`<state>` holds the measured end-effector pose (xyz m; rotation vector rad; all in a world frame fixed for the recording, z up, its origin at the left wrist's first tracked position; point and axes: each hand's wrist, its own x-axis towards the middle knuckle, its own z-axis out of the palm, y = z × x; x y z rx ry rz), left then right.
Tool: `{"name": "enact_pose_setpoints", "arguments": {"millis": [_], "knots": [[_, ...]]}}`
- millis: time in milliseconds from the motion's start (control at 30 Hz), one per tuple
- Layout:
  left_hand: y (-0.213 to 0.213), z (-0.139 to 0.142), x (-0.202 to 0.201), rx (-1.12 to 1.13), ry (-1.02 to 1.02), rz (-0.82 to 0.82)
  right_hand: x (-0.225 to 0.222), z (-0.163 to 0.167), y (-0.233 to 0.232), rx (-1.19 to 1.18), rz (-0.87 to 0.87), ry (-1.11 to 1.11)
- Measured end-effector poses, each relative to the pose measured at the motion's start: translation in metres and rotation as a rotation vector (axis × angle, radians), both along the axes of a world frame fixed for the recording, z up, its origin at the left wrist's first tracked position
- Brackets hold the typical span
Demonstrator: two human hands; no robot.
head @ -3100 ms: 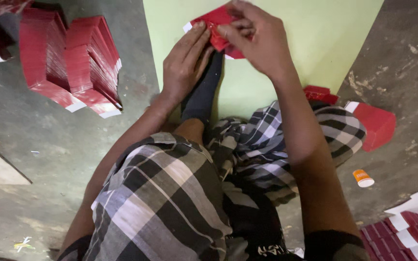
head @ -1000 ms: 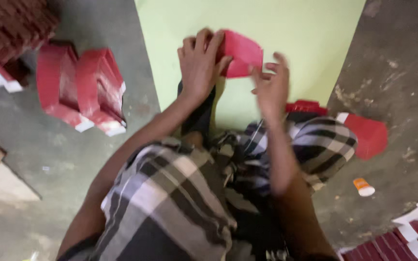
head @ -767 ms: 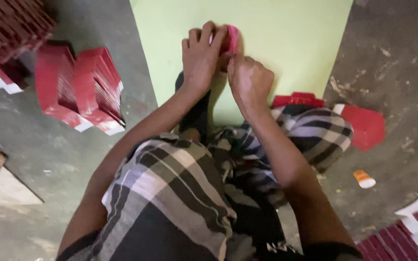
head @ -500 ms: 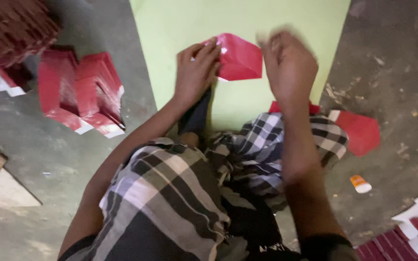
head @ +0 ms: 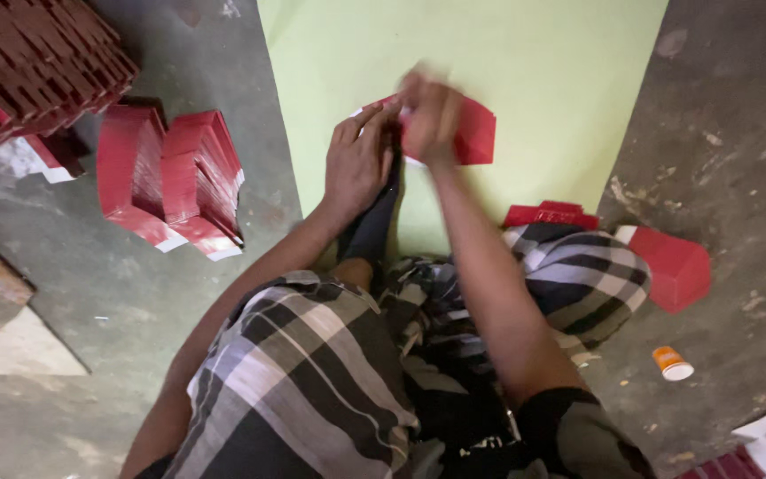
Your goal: The person sits on the floor and repeatedly folds small red paper packets by hand. They apply pressure to the folds, stack the finished packets, and continue the process with new packets from a nearby pile.
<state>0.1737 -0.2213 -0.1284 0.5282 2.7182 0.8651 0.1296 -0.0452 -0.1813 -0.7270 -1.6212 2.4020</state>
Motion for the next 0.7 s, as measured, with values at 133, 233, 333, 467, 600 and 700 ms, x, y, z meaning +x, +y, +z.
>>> {"name": "enact_pose_setpoints", "arguments": {"millis": [133, 233, 333, 467, 600, 700], "knots": [[0.022, 0.014, -0.009, -0.022, 0.089, 0.034, -0.019, 0.041, 0.05, 0.143, -0.023, 0.167], [0.038, 0.014, -0.011, -0.159, 0.283, -0.036, 0.029, 0.06, 0.091, -0.002, 0.046, 0.12], [0.027, 0.016, -0.018, -0.148, 0.151, -0.09, 0.082, 0.06, 0.119, 0.041, 0.076, 0.216], [-0.023, 0.045, -0.078, 0.033, -0.094, -0.456, 0.087, 0.058, 0.133, 0.385, 0.173, 0.04], [-0.041, 0.1, -0.194, -0.67, 0.39, -1.009, 0.052, 0.068, 0.121, 0.478, 0.305, 0.063], [0.0, 0.129, -0.274, -0.748, 0.276, -0.735, 0.035, 0.074, 0.111, 0.681, 0.431, 0.039]]}}
